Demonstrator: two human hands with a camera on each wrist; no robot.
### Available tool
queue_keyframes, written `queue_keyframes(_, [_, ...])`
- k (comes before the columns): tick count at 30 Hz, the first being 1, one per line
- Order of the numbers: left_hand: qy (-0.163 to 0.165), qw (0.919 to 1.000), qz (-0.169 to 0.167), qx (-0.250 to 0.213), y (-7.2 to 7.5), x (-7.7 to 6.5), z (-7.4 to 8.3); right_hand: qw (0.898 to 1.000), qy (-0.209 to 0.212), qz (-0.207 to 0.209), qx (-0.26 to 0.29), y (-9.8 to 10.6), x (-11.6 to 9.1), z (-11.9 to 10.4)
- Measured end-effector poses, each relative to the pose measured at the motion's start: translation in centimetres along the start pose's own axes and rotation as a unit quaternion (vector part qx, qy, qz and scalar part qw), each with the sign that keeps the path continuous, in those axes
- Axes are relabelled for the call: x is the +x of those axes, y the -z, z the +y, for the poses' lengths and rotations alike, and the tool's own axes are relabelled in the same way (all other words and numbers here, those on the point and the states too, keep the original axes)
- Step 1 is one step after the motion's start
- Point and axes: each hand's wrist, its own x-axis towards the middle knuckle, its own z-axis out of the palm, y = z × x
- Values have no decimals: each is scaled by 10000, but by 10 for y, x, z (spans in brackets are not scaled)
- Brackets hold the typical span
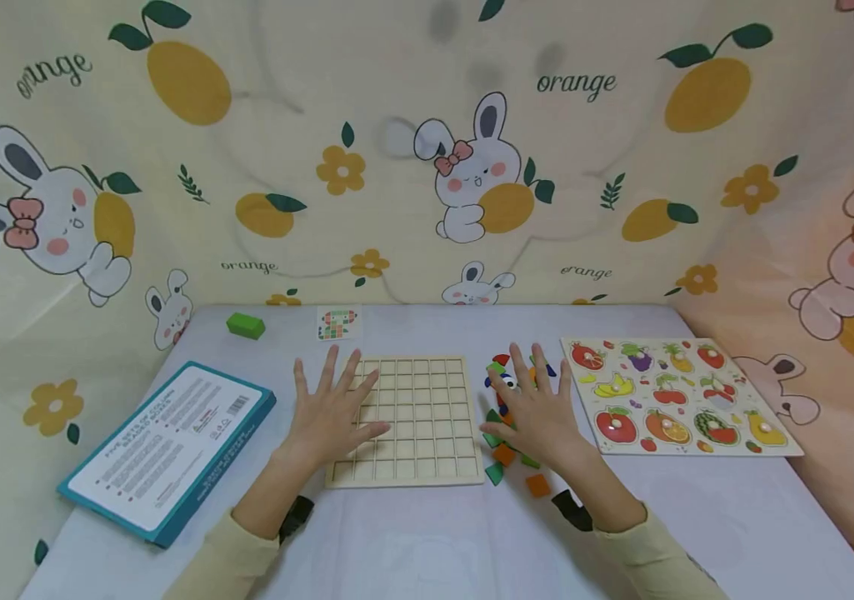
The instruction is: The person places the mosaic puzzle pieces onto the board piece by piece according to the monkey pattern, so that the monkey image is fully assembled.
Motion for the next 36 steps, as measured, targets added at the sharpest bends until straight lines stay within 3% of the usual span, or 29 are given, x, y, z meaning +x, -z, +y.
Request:
queue_keyframes(21, [187, 9990, 315, -249, -1, -2, -11, 9994, -194, -134, 237, 2, 0, 5])
queue_keyframes(25, [237, 9970, 154, -719, -5, -4, -18, 9990, -288, -205, 256, 5, 0, 13])
queue_keyframes(30, [342, 9895, -401, -1344, -14, -12, -32, 9944, -535, -593, 690, 5, 0, 36])
queue_keyframes(32, [287, 9860, -601, -1530, -17, -15, -38, 9914, -604, -708, 915, 5, 1, 47])
queue_keyframes(36, [90, 9749, -897, -2034, -18, -19, -47, 9872, -651, -561, 1345, 4, 3, 67])
